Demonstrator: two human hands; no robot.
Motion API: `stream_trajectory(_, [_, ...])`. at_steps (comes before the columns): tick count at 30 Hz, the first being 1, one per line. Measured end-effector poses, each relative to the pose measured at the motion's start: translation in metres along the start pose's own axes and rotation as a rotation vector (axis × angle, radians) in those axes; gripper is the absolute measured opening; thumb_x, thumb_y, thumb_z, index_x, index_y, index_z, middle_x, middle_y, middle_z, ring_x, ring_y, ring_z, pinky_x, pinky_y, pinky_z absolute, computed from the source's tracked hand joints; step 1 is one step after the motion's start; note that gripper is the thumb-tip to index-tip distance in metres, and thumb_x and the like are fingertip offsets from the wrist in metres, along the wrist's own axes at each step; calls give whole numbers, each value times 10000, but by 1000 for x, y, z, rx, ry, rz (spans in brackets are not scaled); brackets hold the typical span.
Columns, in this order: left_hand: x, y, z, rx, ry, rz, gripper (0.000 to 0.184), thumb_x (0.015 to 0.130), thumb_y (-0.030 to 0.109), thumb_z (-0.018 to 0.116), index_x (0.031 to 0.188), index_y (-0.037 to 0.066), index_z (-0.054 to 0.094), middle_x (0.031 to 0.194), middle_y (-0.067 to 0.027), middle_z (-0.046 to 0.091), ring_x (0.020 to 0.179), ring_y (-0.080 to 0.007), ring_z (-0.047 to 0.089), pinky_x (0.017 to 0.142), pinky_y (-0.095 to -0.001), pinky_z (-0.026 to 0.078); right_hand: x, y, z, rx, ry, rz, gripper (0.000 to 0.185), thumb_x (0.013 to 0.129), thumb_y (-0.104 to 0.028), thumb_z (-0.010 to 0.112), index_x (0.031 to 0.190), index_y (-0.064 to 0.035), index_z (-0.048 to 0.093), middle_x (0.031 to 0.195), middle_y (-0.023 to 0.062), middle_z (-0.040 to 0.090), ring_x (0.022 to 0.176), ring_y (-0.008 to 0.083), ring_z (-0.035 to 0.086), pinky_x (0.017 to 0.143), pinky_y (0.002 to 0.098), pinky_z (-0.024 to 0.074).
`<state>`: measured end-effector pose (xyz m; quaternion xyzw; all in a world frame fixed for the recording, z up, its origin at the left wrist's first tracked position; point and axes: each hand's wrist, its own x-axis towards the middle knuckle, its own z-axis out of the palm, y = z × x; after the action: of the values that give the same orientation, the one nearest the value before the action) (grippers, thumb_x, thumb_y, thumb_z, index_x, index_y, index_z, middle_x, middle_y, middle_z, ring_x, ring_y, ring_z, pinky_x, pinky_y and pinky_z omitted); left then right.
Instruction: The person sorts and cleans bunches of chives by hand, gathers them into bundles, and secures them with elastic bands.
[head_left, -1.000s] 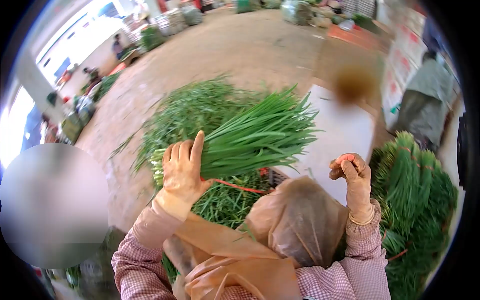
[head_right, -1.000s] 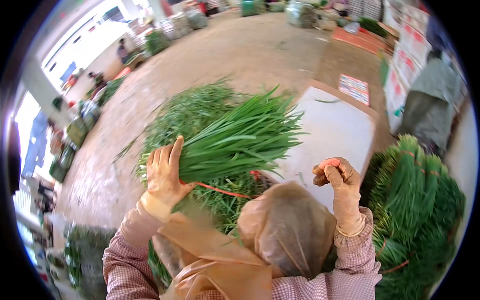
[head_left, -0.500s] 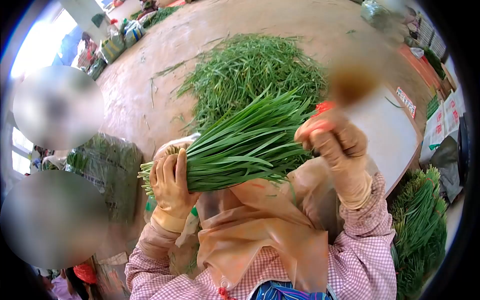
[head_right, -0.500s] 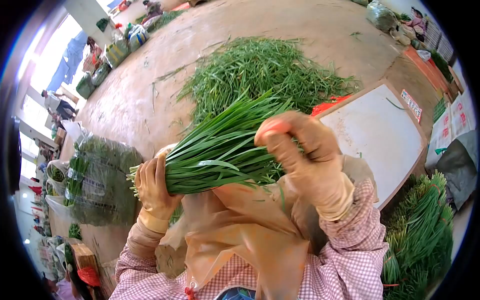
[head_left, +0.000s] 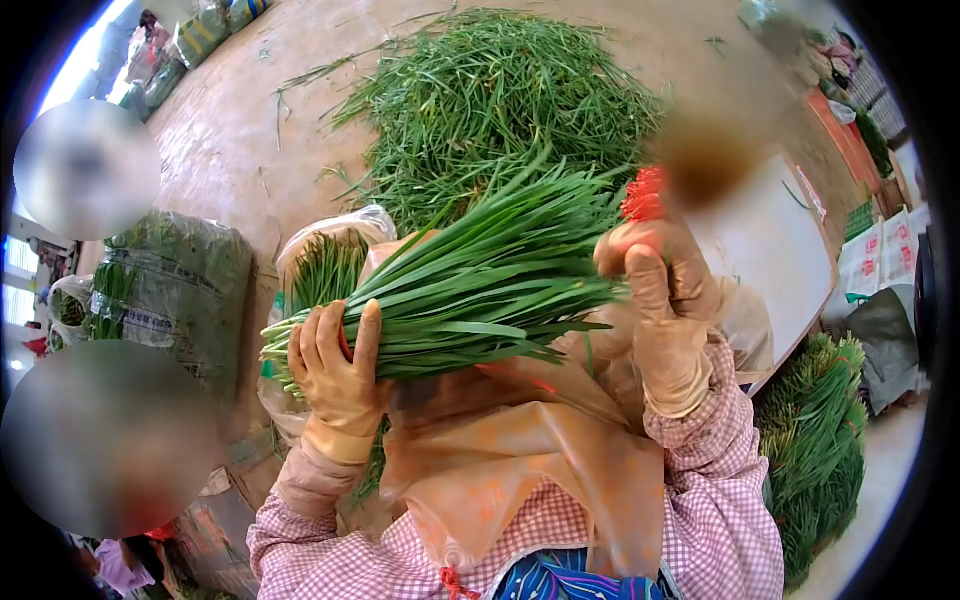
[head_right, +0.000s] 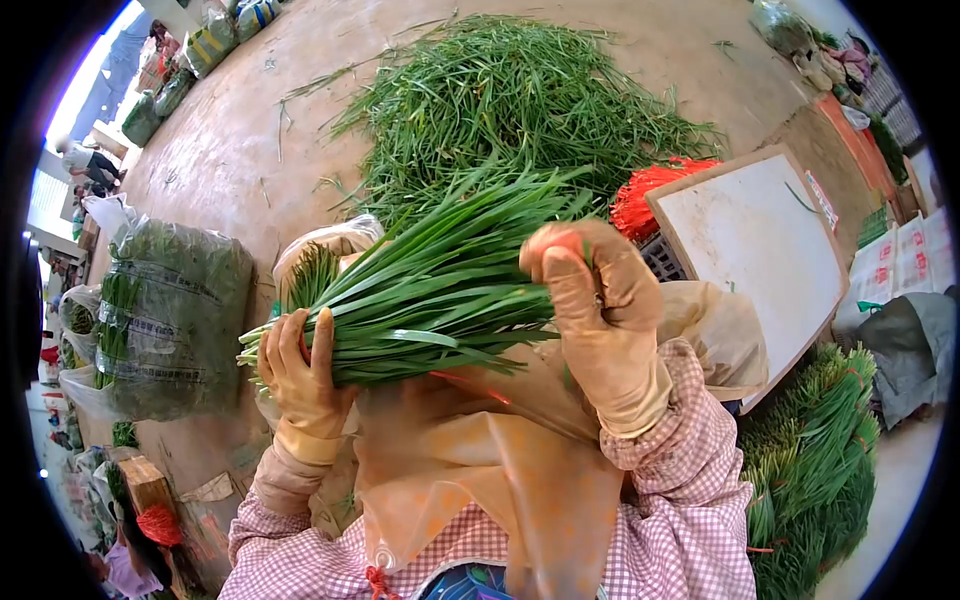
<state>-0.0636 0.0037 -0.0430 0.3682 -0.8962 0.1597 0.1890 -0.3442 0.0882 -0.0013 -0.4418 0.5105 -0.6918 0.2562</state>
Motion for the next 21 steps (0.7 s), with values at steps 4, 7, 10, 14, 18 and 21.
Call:
stream_trajectory(4, [1, 0, 0, 24, -29, 3, 884, 565, 302, 787, 1365, 125, 457, 1286, -168, 486, 1190, -377, 466, 1033, -521, 315, 7, 7, -1, -167, -215, -334, 80, 887, -62, 647, 917, 5, 616, 904, 118, 626, 873, 221, 634, 764, 287, 500])
stream_trajectory(7, [1, -1, 1, 16, -33, 19, 859, 581, 304, 781, 1356, 117, 462, 1280, -170, 488, 1179, -378, 473, 1024, -523, 331, 0, 27, 7, -329, -182, -205, 82, 870, -65, 665, 903, -7, 617, 834, 111, 617, 767, 227, 619, 699, 300, 497])
stream_trajectory(10, [0, 0, 3, 15, 20, 1, 832, 586, 288, 784, 1337, 106, 476, 1265, -172, 496, 1161, -382, 484, 1011, -522, 353, -9, 34, 11, -358, -161, -62, 93, 844, -66, 688, 896, -26, 623, 781, 89, 609, 681, 224, 589, 636, 319, 484])
stream_trajectory(14, [3, 0, 1, 32, 5, -4, 773, 618, 288, 778, 1314, 103, 496, 1244, -171, 513, 1137, -383, 501, 993, -503, 379, -10, 33, 14, -409, -204, -96, 97, 831, -59, 694, 888, -29, 621, 754, 85, 598, 677, 238, 590, 625, 326, 485])
stream_trajectory(18, [2, -1, 6, 38, 43, 17, 728, 667, 308, 764, 1317, 116, 498, 1245, -169, 513, 1139, -377, 502, 991, -503, 380, -11, 42, 18, -500, -189, -129, 141, 820, -60, 701, 946, -36, 644, 813, 101, 645, 715, 255, 638, 655, 332, 514])
stream_trajectory(21, [1, -2, 6, 37, 39, 17, 709, 695, 339, 753, 1320, 121, 498, 1246, -168, 513, 1138, -376, 503, 992, -503, 378, -13, 46, 26, -428, -144, -56, 205, 819, -74, 705, 1013, -32, 654, 884, 122, 681, 754, 267, 666, 676, 330, 529])
